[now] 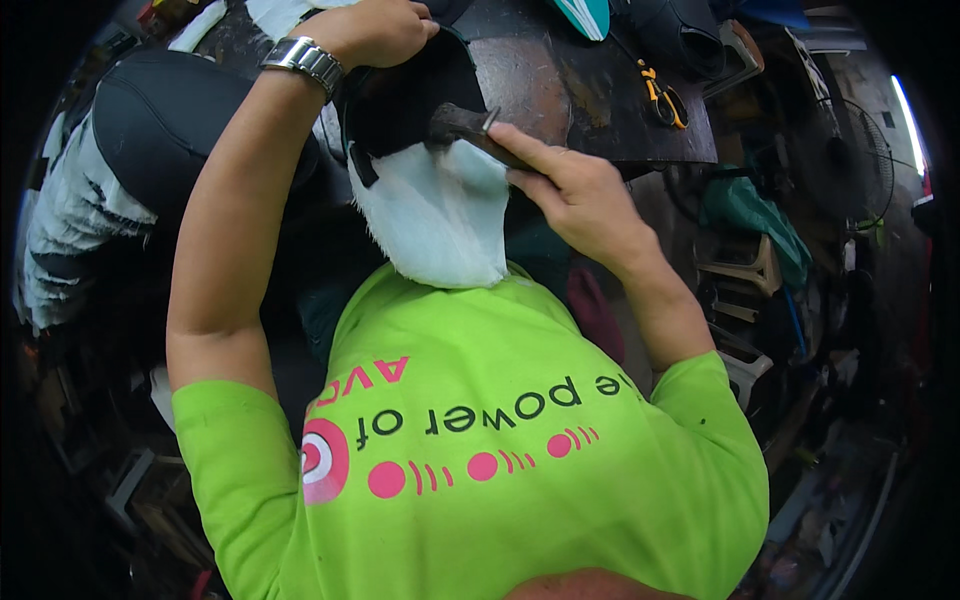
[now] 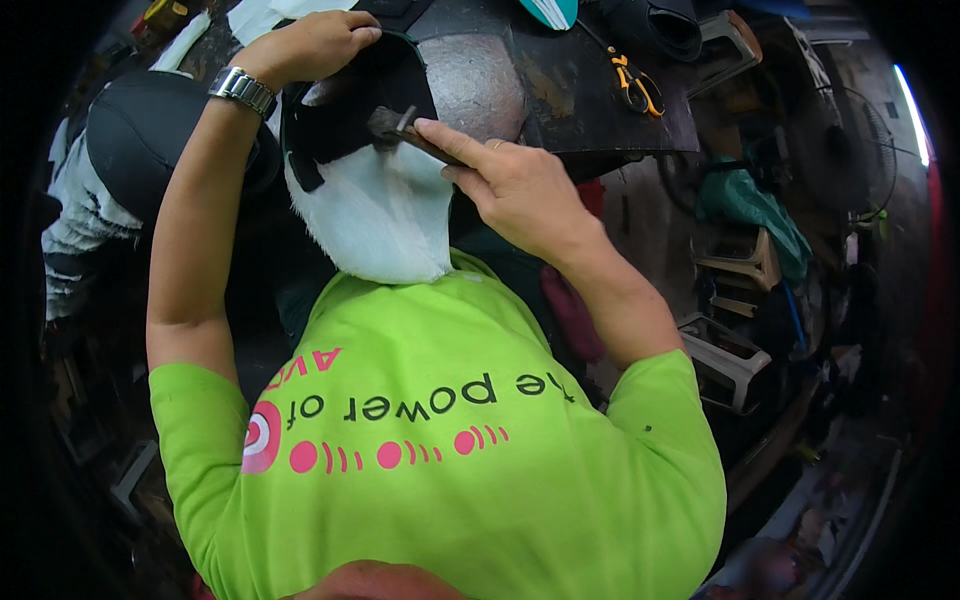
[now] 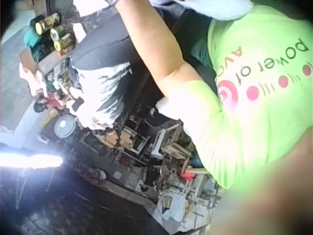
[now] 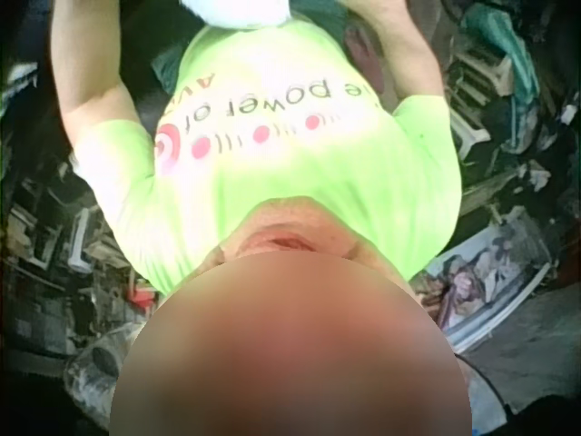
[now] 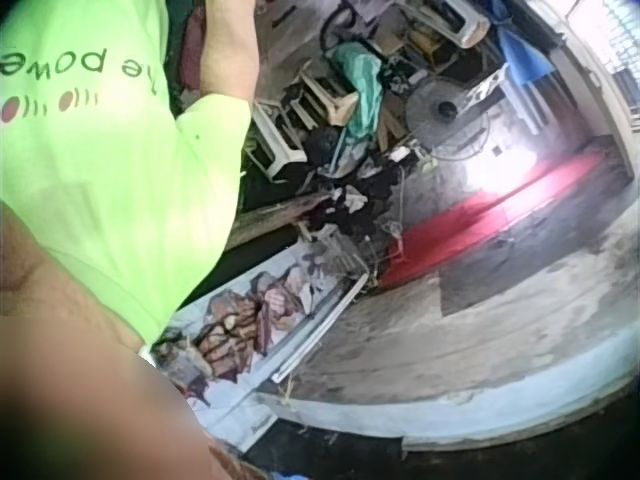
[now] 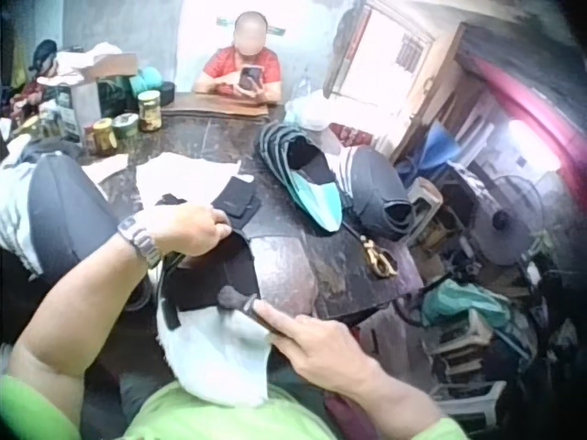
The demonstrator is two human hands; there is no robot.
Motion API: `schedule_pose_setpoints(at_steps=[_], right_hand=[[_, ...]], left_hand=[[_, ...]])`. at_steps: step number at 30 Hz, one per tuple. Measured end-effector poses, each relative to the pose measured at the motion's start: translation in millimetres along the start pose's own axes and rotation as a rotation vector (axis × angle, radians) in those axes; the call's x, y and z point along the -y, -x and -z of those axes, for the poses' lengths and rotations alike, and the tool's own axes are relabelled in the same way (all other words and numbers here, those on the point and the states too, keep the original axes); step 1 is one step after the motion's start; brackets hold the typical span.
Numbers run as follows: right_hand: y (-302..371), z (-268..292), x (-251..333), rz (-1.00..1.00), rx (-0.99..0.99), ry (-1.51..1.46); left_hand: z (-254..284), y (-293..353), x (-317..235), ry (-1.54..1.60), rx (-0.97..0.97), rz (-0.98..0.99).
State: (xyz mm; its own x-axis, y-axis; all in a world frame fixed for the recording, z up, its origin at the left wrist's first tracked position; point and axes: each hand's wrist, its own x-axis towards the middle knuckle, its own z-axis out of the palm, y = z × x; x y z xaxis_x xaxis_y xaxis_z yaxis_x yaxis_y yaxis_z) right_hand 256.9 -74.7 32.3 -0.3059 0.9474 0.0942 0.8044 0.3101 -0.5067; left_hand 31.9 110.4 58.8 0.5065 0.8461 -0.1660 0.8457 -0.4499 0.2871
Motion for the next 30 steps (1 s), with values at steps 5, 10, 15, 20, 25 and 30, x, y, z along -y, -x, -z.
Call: schedule_pose_setpoints(at_steps=[5, 10, 15, 20, 25, 30], right_hand=[[2, -6, -7, 0.330, -0.417, -0.506], [-22, -42, -24, 0.058, -0.121, 0.063], [-41, -41, -28, -0.011, -0.197, 0.129], [-31, -39, -28, -0.083, -0.208, 0.061], [12, -33, -36, -0.164, -0.213, -0.040], [24, 16, -27, 0.002, -0.271, -0.307]], left_hand=[[0, -5, 3, -0.004, 0.034, 0.054], [-1, -20, 5, -0.088, 0.026, -0.014], [-9, -20, 6, -0.012, 0.044, 0.031], [-12, -5, 3, 0.083, -0.021, 0.022], [-15, 3, -2, 0.161, -0.128, 0.004], [-14, 12, 1, 0.416, -0.246, -0.033]])
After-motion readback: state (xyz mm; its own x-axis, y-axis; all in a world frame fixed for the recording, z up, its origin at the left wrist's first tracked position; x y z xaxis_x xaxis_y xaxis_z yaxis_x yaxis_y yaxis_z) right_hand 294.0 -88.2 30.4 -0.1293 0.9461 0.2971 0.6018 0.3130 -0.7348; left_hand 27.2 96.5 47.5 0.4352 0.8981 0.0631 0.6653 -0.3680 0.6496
